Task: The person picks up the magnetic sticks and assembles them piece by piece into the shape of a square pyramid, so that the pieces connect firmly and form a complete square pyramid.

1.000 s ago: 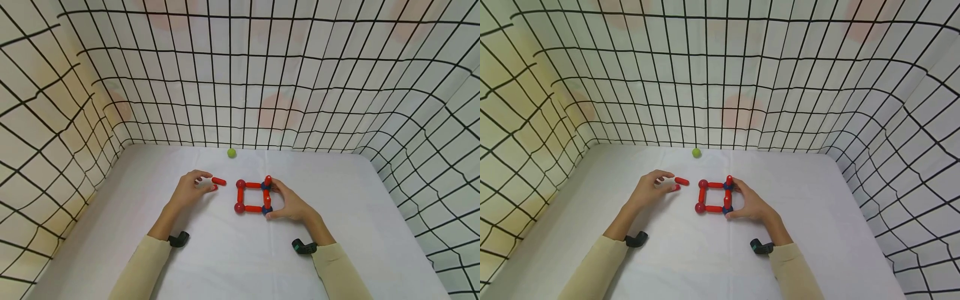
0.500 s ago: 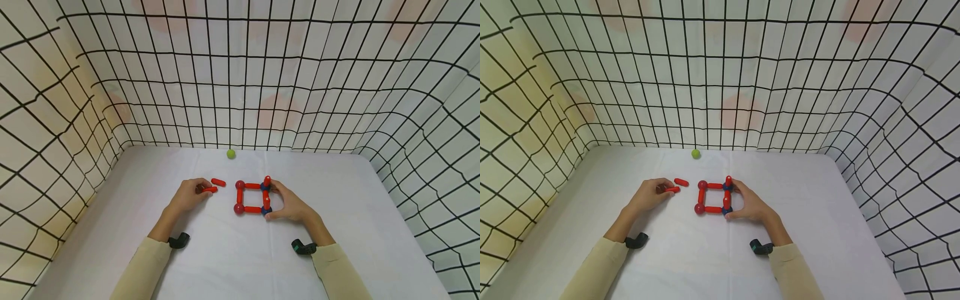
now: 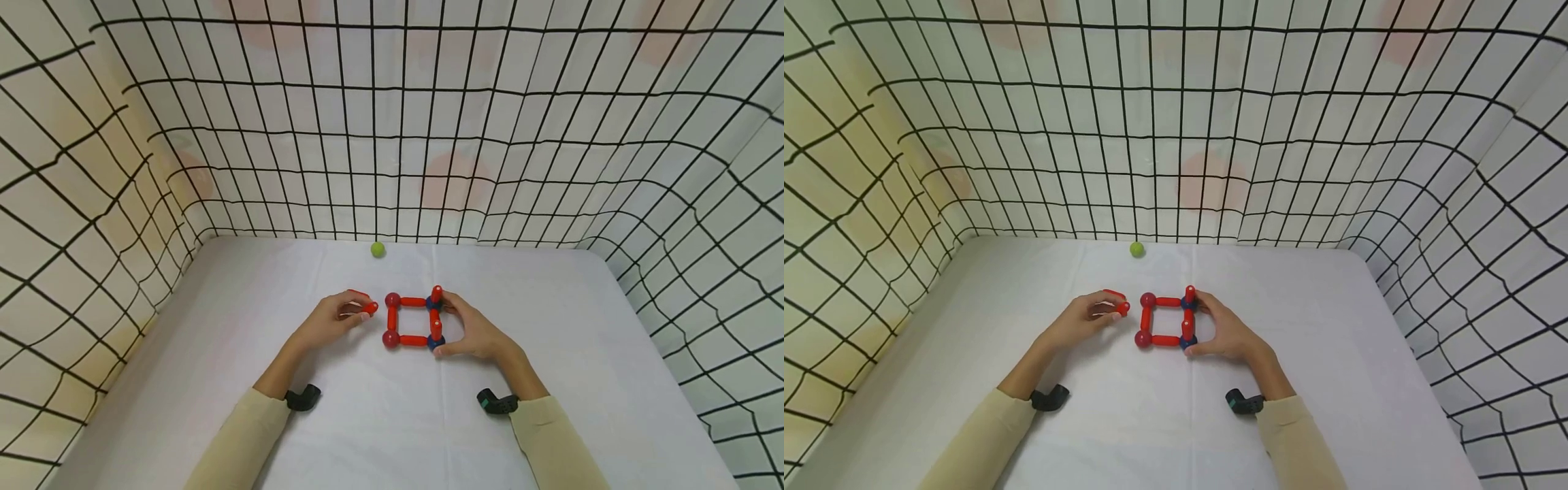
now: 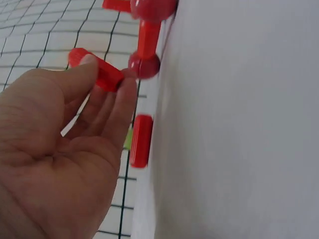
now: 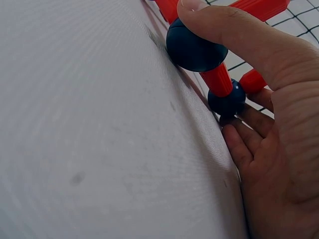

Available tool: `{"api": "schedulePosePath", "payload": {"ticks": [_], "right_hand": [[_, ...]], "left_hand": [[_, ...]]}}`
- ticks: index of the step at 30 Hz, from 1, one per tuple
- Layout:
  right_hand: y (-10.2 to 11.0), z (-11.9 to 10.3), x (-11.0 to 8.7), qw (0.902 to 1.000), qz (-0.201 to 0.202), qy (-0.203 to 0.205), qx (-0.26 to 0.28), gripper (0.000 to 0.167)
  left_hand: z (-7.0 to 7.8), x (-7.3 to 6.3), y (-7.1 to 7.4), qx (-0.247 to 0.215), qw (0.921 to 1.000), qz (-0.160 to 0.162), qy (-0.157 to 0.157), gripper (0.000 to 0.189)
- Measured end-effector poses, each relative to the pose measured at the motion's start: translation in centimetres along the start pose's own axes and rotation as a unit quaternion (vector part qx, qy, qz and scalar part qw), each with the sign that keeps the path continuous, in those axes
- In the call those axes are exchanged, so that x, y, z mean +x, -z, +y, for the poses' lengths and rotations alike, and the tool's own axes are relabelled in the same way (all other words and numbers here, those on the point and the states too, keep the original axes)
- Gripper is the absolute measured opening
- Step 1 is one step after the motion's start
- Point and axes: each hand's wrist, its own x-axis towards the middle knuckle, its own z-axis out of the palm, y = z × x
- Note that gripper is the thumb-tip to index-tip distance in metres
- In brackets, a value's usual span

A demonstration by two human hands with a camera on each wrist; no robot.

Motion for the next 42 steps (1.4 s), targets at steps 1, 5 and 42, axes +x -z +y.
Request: {"api": "schedulePosePath", "payload": {"ticks": [1, 5, 42], "right_hand": [[0.0, 0.1, 0.0, 1.0000, 0.000, 0.002, -0.001, 0.121], [0.1, 0.2, 0.1, 0.9999, 0.000, 0.011, -0.002, 0.120], [0.1, 0.5, 0.3, 0.9984, 0.007, 0.048, 0.029, 0.074]], "left_hand": [[0.2, 0.1, -0.4, -0.009, 0.9999, -0.007, -0.005, 0.031], [1.1, 0.5, -1.7, -0.023, 0.9990, -0.028, -0.026, 0.033], [0.8, 0.5, -3.2, 0.024, 0.9985, 0.029, -0.039, 0.053]]}}
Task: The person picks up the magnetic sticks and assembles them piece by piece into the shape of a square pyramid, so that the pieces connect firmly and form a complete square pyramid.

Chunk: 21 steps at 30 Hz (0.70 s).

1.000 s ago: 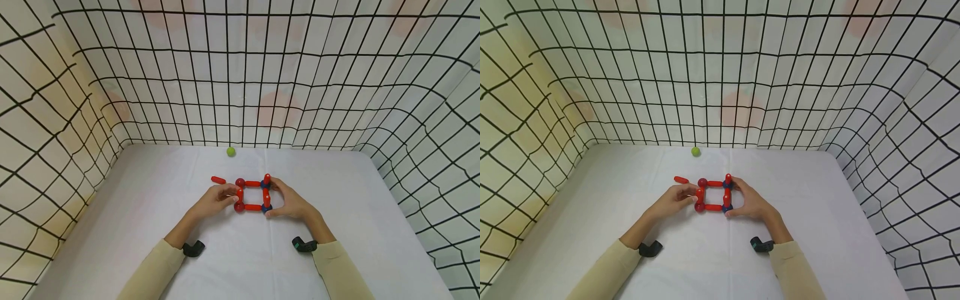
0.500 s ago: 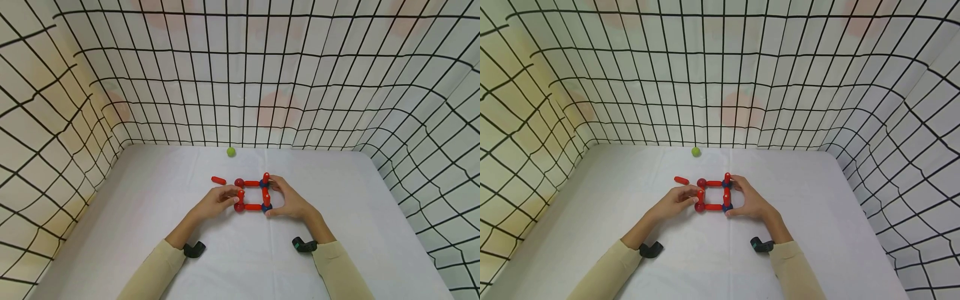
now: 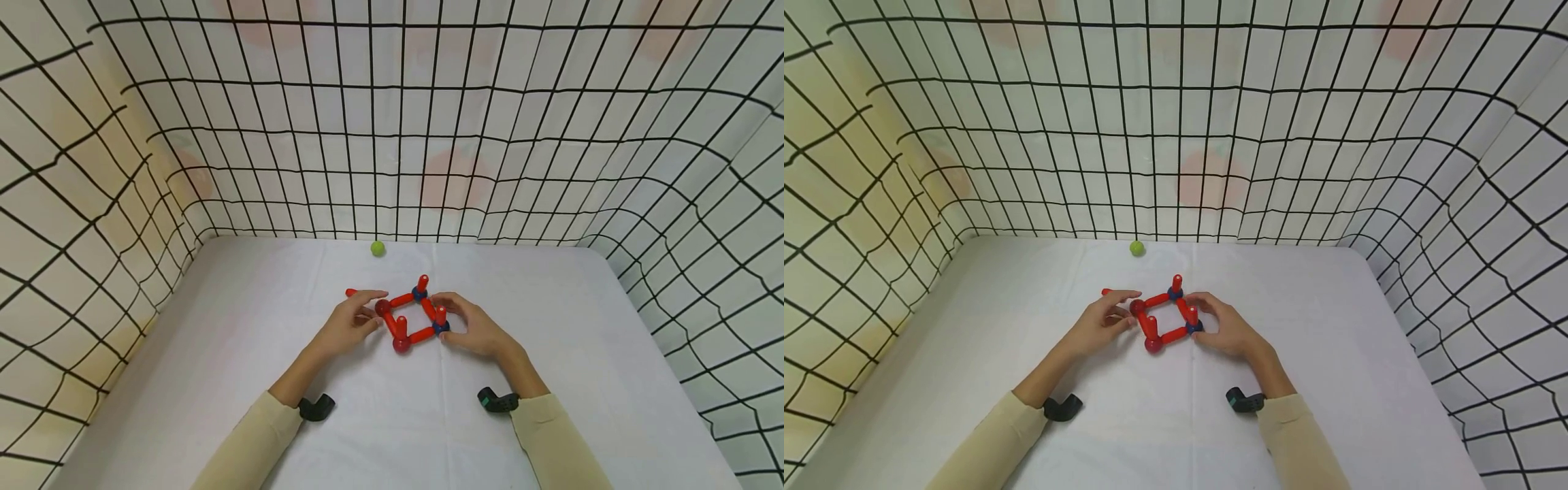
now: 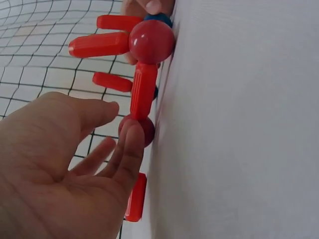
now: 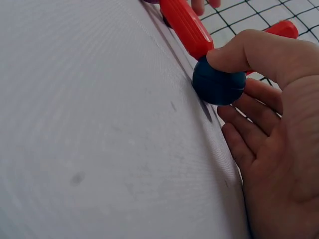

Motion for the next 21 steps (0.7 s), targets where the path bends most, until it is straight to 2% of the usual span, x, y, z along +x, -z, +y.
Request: {"api": "schedulePosePath", "payload": {"ticks": [3, 6, 10, 13, 18, 21], "right_hand": [[-0.1, 0.0, 0.0, 0.9998, 0.005, -0.016, -0.002, 0.064], [-0.1, 0.0, -0.1, 0.9995, 0.009, -0.030, 0.003, 0.057], [-0.1, -0.2, -0.1, 0.9995, 0.013, -0.025, 0.011, 0.057], [0.1, -0.4, -0.1, 0.9994, 0.008, -0.030, 0.013, 0.070], [0.1, -0.7, -0.2, 0.9985, -0.004, -0.055, 0.004, 0.106], [-0.2, -1.0, -0.1, 0.9985, 0.002, -0.055, 0.002, 0.117]], "left_hand": [[-0.1, 0.0, -0.1, 0.036, 0.9992, -0.002, 0.015, 0.055], [-0.1, 0.0, -0.2, 0.074, 0.9970, -0.001, 0.020, 0.047], [0.1, -0.2, -0.3, 0.098, 0.9949, 0.015, 0.019, 0.035], [0.1, -0.3, -0.3, 0.095, 0.9951, 0.018, 0.023, 0.033], [0.3, -0.3, -0.5, 0.083, 0.9961, 0.009, 0.031, 0.032], [0.5, -0.3, -0.8, 0.071, 0.9970, 0.004, 0.031, 0.031]]}}
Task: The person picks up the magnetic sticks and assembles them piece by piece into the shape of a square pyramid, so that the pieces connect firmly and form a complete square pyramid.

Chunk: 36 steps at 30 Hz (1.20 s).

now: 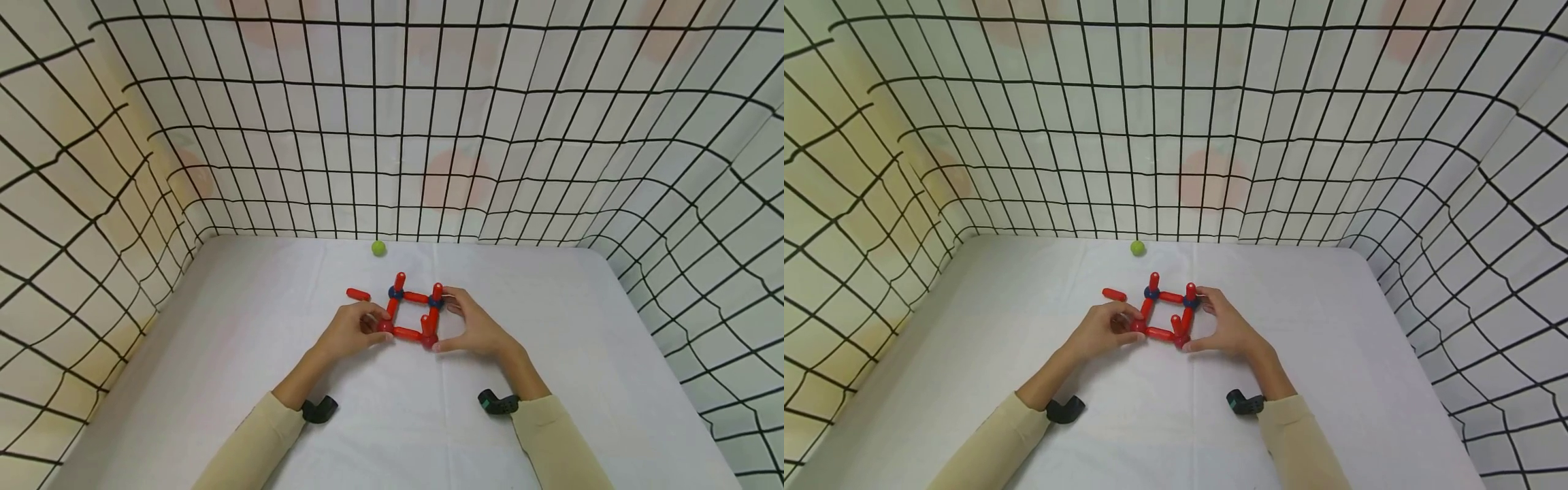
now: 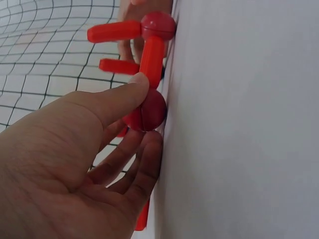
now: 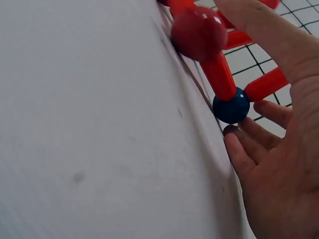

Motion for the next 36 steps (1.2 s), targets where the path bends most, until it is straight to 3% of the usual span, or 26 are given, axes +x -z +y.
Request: {"api": "schedulePosePath", "payload": {"ticks": [8, 14, 19, 24, 27, 36], "right_hand": [[-0.4, -0.5, 0.0, 0.9993, 0.013, -0.018, -0.029, 0.120], [-0.6, -0.2, 0.1, 0.9989, 0.009, -0.033, -0.031, 0.117], [-0.5, -0.2, 0.0, 0.9985, 0.010, -0.042, -0.033, 0.117], [-0.1, -0.3, 0.1, 0.9986, 0.018, -0.037, -0.035, 0.118], [0.0, -0.3, 0.2, 0.9990, 0.021, -0.027, -0.030, 0.117], [-0.4, 0.1, 0.1, 0.9988, 0.017, -0.039, -0.023, 0.119]], "left_hand": [[0.1, 0.1, -0.5, -0.002, 0.9999, -0.016, -0.004, 0.032], [-0.3, 0.2, 1.3, -0.004, 0.9996, -0.028, -0.007, 0.042], [-1.1, 0.9, 3.7, 0.042, 0.9989, 0.004, -0.021, 0.039], [-1.9, 1.7, 5.2, 0.111, 0.9935, 0.023, 0.010, 0.048], [-2.1, 2.0, 5.6, 0.135, 0.9904, 0.016, 0.028, 0.051], [-2.4, 2.4, 5.2, 0.162, 0.9860, -0.035, 0.024, 0.042]]}}
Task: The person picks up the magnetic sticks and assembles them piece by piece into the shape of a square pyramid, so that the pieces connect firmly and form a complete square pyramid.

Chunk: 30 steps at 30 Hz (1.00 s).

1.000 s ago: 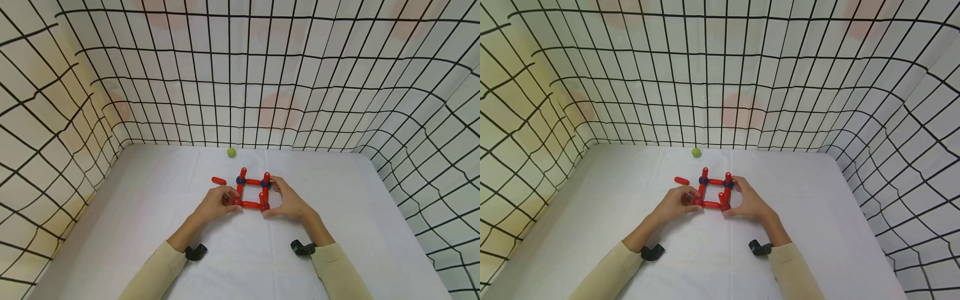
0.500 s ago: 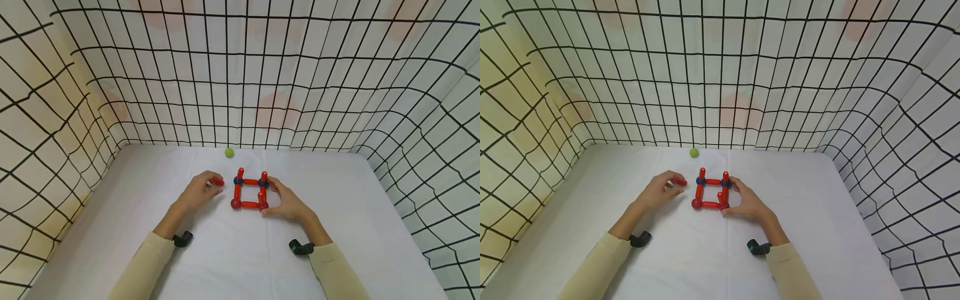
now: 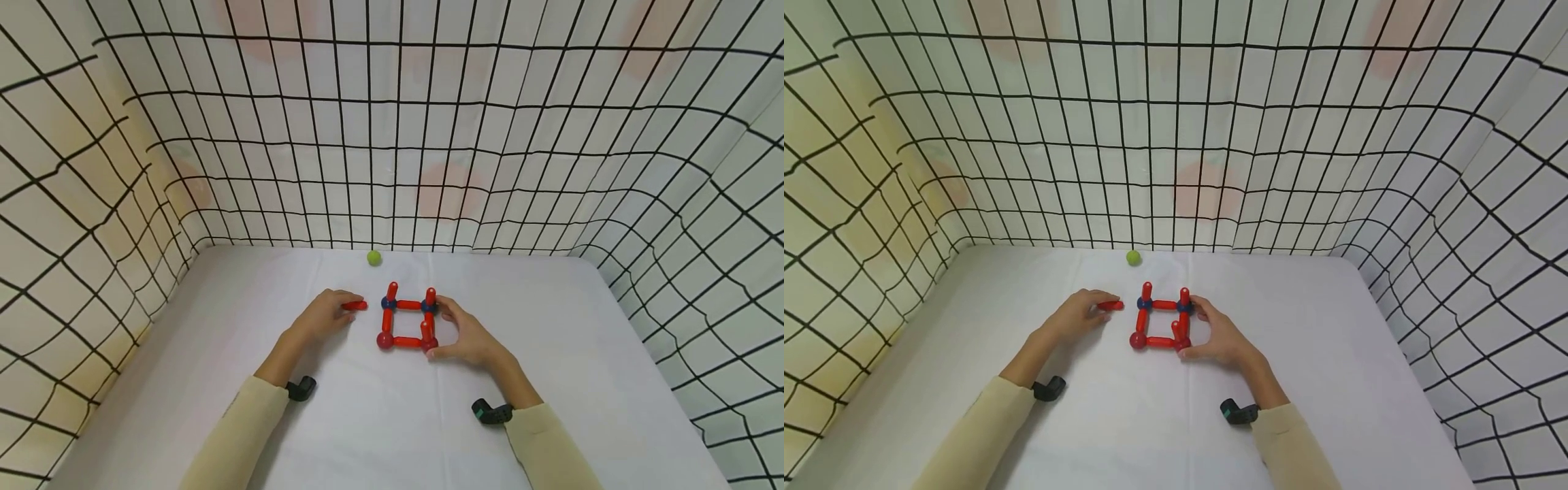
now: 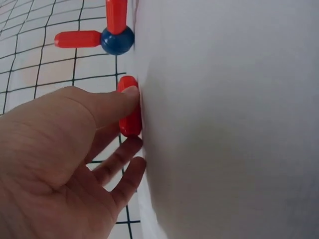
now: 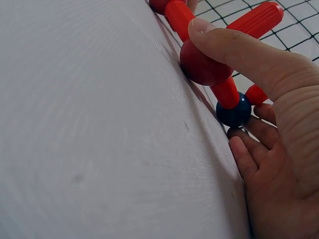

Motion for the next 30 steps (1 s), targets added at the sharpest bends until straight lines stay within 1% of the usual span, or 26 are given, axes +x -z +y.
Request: {"api": "schedulePosePath", "payload": {"ticks": [2, 5, 8, 9, 11, 14, 17, 20, 23, 25, 30], "right_hand": [[-0.1, 0.1, -0.2, 1.0000, 0.000, -0.003, -0.003, 0.120], [0.0, 0.0, -0.2, 1.0000, 0.009, -0.001, -0.004, 0.119], [0.2, -0.2, -0.2, 0.9999, 0.012, 0.005, -0.004, 0.118], [0.2, -0.3, -0.1, 0.9999, 0.011, 0.005, -0.003, 0.118], [0.2, -0.4, -0.1, 1.0000, 0.007, 0.004, 0.001, 0.118], [0.2, -0.5, -0.1, 1.0000, 0.001, 0.005, 0.007, 0.118], [0.0, -0.3, -0.2, 0.9999, -0.001, 0.008, 0.012, 0.118], [-0.1, -0.1, -0.2, 0.9999, -0.004, 0.009, 0.013, 0.118], [-0.2, 0.0, -0.2, 0.9998, -0.005, 0.010, 0.015, 0.117], [-0.2, 0.0, -0.2, 0.9998, -0.006, 0.011, 0.016, 0.117], [-0.1, 0.0, -0.1, 0.9997, -0.007, 0.013, 0.017, 0.116]], "left_hand": [[0.0, -0.1, -0.3, 0.000, 0.9999, 0.002, 0.013, 0.036], [0.0, 0.0, -0.7, 0.002, 0.9992, 0.020, 0.034, 0.029], [0.0, 0.1, -0.9, -0.007, 0.9982, 0.037, 0.046, 0.030], [-0.1, 0.1, -0.9, -0.013, 0.9981, 0.041, 0.045, 0.031], [-0.1, -0.1, -1.1, -0.039, 0.9973, 0.048, 0.038, 0.033], [0.3, -0.5, -1.3, -0.100, 0.9933, 0.053, 0.024, 0.035], [0.9, -1.1, -1.7, -0.162, 0.9857, 0.047, 0.003, 0.034], [1.8, -1.5, -1.9, -0.203, 0.9779, 0.041, -0.026, 0.034], [2.5, -1.8, -2.1, -0.229, 0.9715, 0.035, -0.052, 0.035], [2.8, -1.9, -2.2, -0.238, 0.9690, 0.028, -0.060, 0.036], [3.4, -2.0, -2.7, -0.244, 0.9674, 0.007, -0.067, 0.038]]}}
